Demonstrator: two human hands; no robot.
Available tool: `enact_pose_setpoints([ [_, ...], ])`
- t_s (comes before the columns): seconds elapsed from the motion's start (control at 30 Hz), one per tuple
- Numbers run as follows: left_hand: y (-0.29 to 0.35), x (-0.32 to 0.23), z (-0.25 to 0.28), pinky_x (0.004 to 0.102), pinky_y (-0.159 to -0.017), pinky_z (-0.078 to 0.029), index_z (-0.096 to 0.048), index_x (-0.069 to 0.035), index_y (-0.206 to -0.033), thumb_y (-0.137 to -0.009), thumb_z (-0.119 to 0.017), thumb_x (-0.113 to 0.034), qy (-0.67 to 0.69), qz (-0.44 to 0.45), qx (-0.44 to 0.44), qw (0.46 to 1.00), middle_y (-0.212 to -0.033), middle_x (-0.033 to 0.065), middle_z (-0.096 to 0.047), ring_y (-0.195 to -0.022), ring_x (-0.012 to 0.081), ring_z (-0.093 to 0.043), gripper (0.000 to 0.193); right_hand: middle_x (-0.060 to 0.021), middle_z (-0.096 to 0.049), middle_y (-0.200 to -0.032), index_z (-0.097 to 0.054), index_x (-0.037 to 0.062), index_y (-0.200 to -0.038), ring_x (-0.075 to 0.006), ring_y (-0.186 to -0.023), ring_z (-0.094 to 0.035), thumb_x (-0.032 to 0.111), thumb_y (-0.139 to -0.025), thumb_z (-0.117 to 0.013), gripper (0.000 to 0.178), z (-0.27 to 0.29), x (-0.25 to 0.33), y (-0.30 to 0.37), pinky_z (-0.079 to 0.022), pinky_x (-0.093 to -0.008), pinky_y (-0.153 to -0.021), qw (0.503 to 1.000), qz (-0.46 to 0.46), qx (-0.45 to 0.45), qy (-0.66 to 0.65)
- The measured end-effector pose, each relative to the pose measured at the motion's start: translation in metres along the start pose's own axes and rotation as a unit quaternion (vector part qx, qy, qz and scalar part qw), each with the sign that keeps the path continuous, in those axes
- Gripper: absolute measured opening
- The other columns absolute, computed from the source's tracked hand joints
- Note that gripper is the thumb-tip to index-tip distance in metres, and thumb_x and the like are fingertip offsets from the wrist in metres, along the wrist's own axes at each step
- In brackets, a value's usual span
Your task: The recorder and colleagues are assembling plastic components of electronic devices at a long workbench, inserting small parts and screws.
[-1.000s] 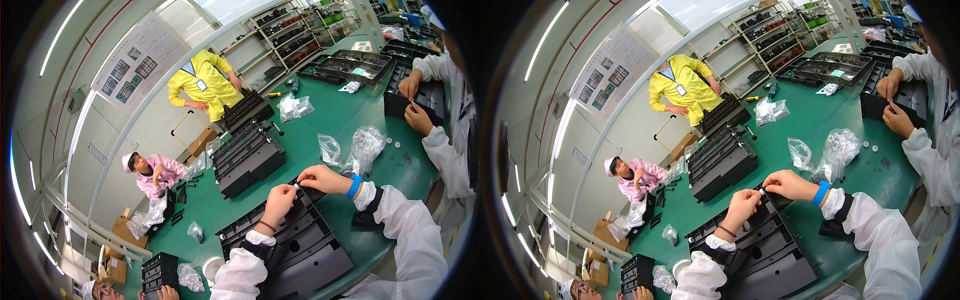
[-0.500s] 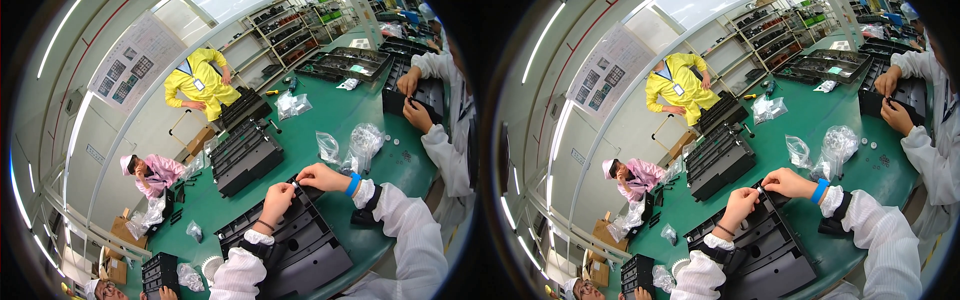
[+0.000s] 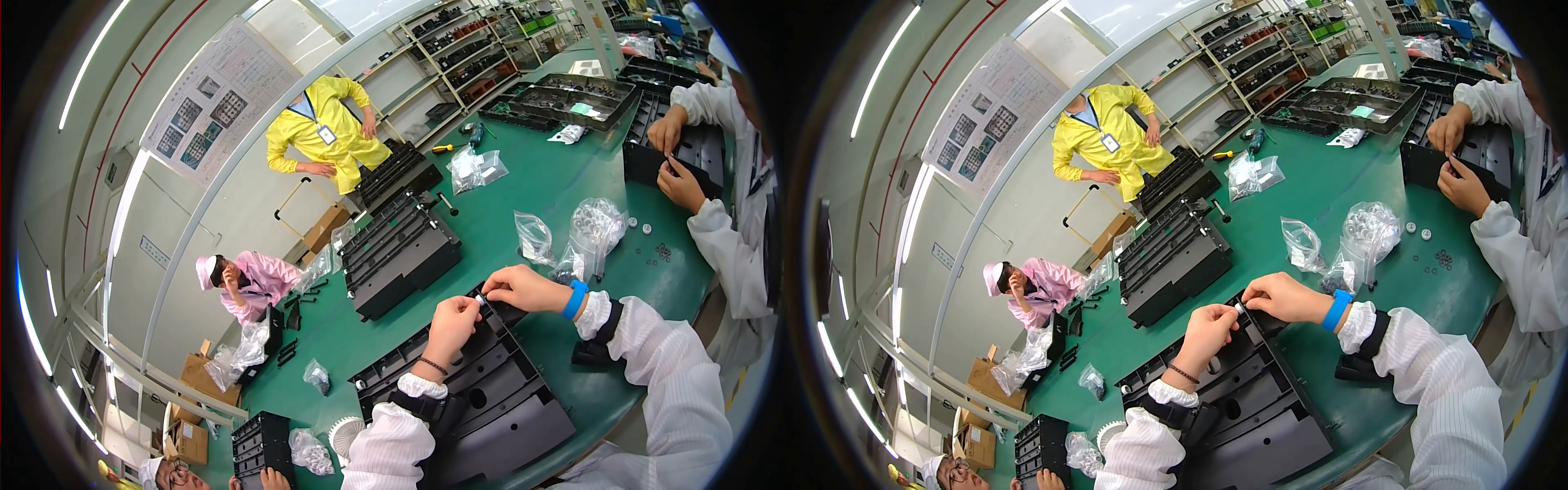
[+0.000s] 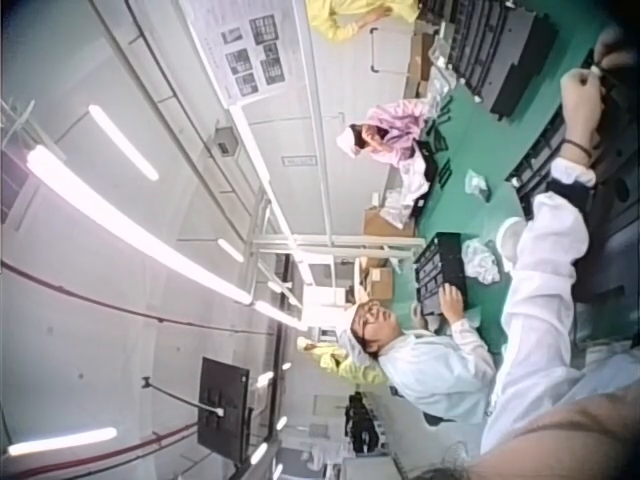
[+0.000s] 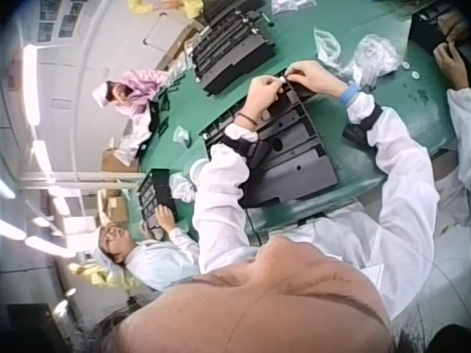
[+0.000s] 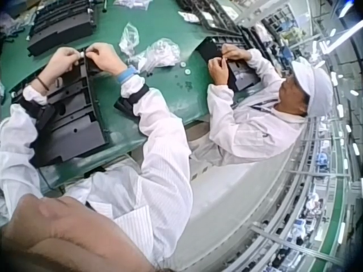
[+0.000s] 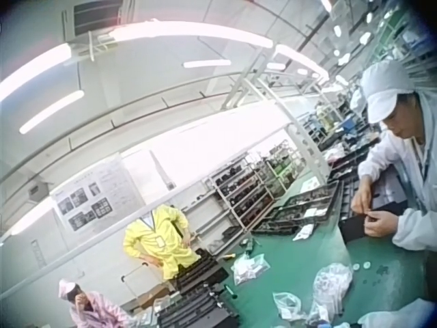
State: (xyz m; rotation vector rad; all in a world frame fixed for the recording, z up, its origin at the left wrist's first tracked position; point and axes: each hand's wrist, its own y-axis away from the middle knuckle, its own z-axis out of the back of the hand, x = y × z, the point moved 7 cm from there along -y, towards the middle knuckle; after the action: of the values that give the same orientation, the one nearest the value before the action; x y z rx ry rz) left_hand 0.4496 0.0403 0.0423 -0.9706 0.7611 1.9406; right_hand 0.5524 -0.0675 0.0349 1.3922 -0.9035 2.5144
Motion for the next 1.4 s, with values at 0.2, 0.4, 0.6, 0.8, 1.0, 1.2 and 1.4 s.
enact_pose_setpoints([
  [0.2, 0.000, 0.001, 0.001, 0.0201, -0.048, -0.041, -0.064, 0.004, -0.095, -0.088, -0.057, -0.016, -0.001, 0.002, -0.002, 1.000, -0.071, 0.0018, -0.061, -0.051, 0.0058, -0.050, 0.022, -0.0124, -0.069, -0.085, -0.067, -0.0006, -0.096, -0.0201, -0.077, -0.066, 0.008, -0.082, -0.065, 0.016, 0.001, 0.002, 0.000, -0.051, -0.0303, -0.072, 1.000, 0.001, -0.009, -0.026],
  [0.4, 0.001, -0.001, 0.000, 0.0201, -0.048, -0.041, -0.064, 0.003, -0.094, -0.087, -0.057, -0.016, -0.008, 0.002, -0.004, 1.000, -0.071, 0.0017, -0.061, -0.051, 0.0059, -0.050, 0.021, -0.0117, -0.070, -0.086, -0.068, -0.0001, -0.096, -0.0175, -0.079, -0.066, 0.009, -0.081, -0.066, 0.017, 0.001, -0.002, 0.001, -0.051, -0.0292, -0.074, 0.999, -0.022, -0.001, -0.049],
  [0.6, 0.001, 0.000, 0.001, 0.0201, -0.048, -0.040, -0.064, 0.003, -0.095, -0.088, -0.057, -0.016, -0.006, 0.007, -0.005, 1.000, -0.071, 0.0015, -0.061, -0.051, 0.0057, -0.050, 0.021, -0.0104, -0.070, -0.087, -0.068, 0.0013, -0.098, -0.0160, -0.080, -0.066, 0.009, -0.081, -0.067, 0.018, 0.000, -0.005, 0.000, -0.051, -0.0287, -0.074, 0.998, -0.017, -0.006, -0.055],
  [0.8, 0.001, 0.000, 0.001, 0.0201, -0.048, -0.040, -0.063, 0.003, -0.095, -0.088, -0.057, -0.015, -0.007, 0.009, -0.006, 1.000, -0.071, 0.0016, -0.061, -0.051, 0.0057, -0.050, 0.021, -0.0109, -0.070, -0.086, -0.069, 0.0021, -0.096, -0.0175, -0.078, -0.066, 0.009, -0.081, -0.067, 0.017, 0.002, -0.001, 0.001, -0.051, -0.0293, -0.073, 0.999, 0.028, -0.019, -0.033],
  [1.0, 0.001, -0.002, 0.001, 0.0200, -0.049, -0.041, -0.063, 0.003, -0.095, -0.088, -0.056, -0.015, -0.008, 0.006, -0.002, 1.000, -0.071, 0.0016, -0.061, -0.052, 0.0058, -0.050, 0.020, -0.0118, -0.070, -0.087, -0.069, 0.0019, -0.096, -0.0190, -0.078, -0.066, 0.012, -0.083, -0.066, 0.017, 0.002, -0.002, 0.001, -0.051, -0.0292, -0.073, 0.999, 0.015, -0.011, -0.031],
  [1.2, 0.000, -0.001, 0.000, 0.0202, -0.049, -0.041, -0.064, 0.003, -0.095, -0.088, -0.056, -0.016, -0.010, 0.009, -0.001, 1.000, -0.071, 0.0016, -0.061, -0.052, 0.0058, -0.051, 0.021, -0.0131, -0.068, -0.083, -0.068, 0.0007, -0.090, -0.0244, -0.074, -0.065, 0.018, -0.086, -0.062, 0.018, -0.003, -0.006, -0.001, -0.050, -0.0326, -0.067, 1.000, 0.020, -0.015, 0.010],
  [1.4, 0.002, -0.002, 0.001, 0.0203, -0.048, -0.041, -0.064, 0.003, -0.094, -0.087, -0.056, -0.015, -0.007, 0.007, -0.005, 1.000, -0.071, 0.0015, -0.061, -0.052, 0.0059, -0.051, 0.020, -0.0092, -0.058, -0.084, -0.061, 0.0049, -0.088, -0.0280, -0.084, -0.056, 0.026, -0.093, -0.050, 0.024, -0.014, -0.004, 0.000, -0.037, -0.0399, -0.073, 0.993, 0.010, -0.005, 0.119],
])
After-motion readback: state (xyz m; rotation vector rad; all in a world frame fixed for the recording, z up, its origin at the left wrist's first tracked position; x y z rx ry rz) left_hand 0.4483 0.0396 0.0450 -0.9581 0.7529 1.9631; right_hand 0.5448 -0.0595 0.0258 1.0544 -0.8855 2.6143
